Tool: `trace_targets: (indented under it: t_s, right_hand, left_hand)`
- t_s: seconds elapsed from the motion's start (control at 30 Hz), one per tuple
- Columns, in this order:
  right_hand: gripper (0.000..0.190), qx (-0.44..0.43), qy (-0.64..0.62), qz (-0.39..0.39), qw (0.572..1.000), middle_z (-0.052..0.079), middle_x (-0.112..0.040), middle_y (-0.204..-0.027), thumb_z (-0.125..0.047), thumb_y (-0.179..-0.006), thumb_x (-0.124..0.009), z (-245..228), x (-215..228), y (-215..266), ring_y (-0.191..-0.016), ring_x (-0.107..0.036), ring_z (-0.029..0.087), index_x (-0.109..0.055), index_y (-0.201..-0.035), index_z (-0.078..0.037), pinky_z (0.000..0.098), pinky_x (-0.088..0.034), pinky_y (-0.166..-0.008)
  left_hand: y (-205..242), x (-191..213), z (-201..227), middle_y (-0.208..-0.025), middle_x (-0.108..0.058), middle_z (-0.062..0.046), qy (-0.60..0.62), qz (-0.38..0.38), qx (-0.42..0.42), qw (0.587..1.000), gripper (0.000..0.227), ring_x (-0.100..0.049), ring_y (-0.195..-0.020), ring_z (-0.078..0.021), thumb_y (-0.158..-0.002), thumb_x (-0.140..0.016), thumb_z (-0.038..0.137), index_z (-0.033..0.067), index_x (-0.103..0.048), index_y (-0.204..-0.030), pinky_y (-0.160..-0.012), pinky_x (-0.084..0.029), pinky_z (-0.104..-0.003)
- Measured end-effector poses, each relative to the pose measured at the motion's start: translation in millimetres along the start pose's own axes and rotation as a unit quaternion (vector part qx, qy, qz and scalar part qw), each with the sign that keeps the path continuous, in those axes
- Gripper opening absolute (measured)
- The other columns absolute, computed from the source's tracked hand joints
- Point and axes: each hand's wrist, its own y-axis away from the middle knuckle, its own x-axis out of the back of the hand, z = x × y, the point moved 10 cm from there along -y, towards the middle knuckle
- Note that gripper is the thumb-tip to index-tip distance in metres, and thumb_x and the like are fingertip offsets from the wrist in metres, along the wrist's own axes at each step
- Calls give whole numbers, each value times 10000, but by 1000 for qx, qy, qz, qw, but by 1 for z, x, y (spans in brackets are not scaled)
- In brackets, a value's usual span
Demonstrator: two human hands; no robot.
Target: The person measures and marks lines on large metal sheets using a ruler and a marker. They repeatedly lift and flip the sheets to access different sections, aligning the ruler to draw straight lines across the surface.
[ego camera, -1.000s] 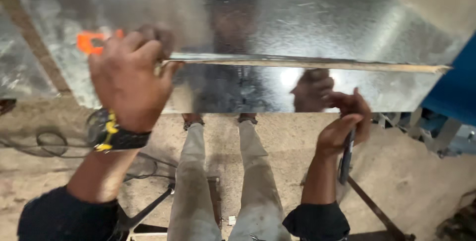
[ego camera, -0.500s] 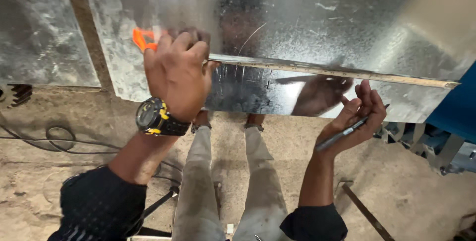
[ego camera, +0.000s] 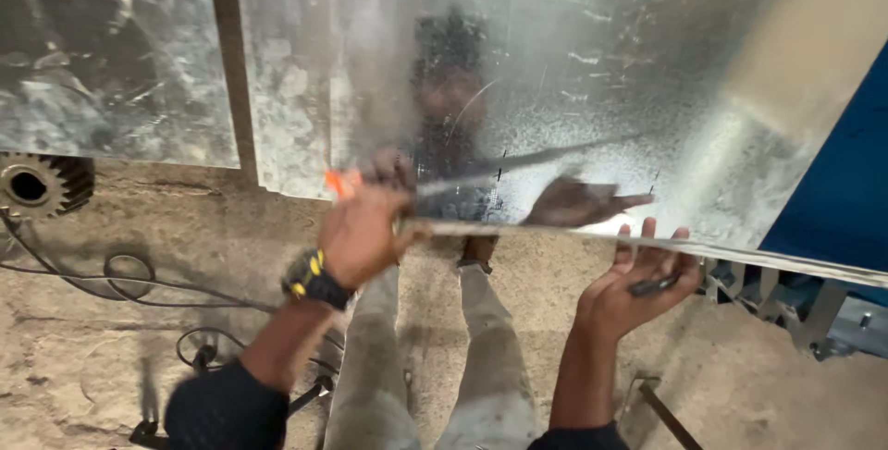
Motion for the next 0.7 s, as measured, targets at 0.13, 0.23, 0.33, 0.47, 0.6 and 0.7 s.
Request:
trace_targets:
  t_s: [0.13, 0.23, 0.33, 0.47, 0.6, 0.7]
  right_hand:
    - [91, -14, 14, -107, 994, 98, -635, -1061, -38, -1170, -602, -16, -27, 51, -980, -652, 241, -511, -1158, -36, 419, -585, -888]
    - [113, -17, 149, -166, 975, 161, -720, -1053, -35, -1044, -593, -26, -47, 99, -920, -720, 245, -510, -1120, -44, 404, -630, -826]
    - [71, -72, 230, -192, 951, 186, -725, -1060, -66, -1037, -572, -19, -52, 123, -942, -745, 262, -542, -1069, -10, 391, -637, -807]
    - [107, -145, 233, -214, 937, 180, -732, -1085, -111, -1051, -550, 6, -49, 134, -980, -746, 248, -535, -1041, -6, 372, -635, -816]
    - [187, -141, 268, -265, 915, 192, -734, -1118, -164, -1054, -559, 22, -52, 152, -1020, -745, 246, -548, -1060, 23, 368, -624, -799]
    - [300, -148, 281, -293, 902, 164, -749, -1132, -261, -1074, -456, 34, -63, 165, -963, -746, 244, -565, -1191, -7, 349, -611, -761]
  left_hand:
    - [57, -62, -15, -855, -733, -110, 148, 21, 10, 989, 518, -696, -775, -259, -755, -845, 515, 103, -727, -1046, -688, -560, -415]
    - [94, -105, -50, -939, -719, -183, 265, 59, 82, 959, 877, -708, -846, -295, -685, -912, 541, 68, -511, -1304, -731, -576, -420]
    - [128, -169, -98, -965, -784, -168, 377, 7, 210, 902, 1011, -756, -870, -265, -747, -908, 564, -2, -342, -1365, -789, -611, -394]
    - [202, -242, -68, -932, -708, -108, 761, -177, 276, 560, 727, -716, -817, -254, -843, -774, 456, 92, -495, -1406, -744, -603, -437]
    - [241, -213, -29, -848, -668, -118, 861, -207, 278, 372, 629, -719, -758, -270, -849, -668, 481, 53, -548, -1294, -721, -635, -496]
    - [242, -170, -29, -874, -686, -134, 881, -196, 220, 369, 543, -727, -779, -287, -898, -662, 455, 23, -589, -1218, -709, -625, -465]
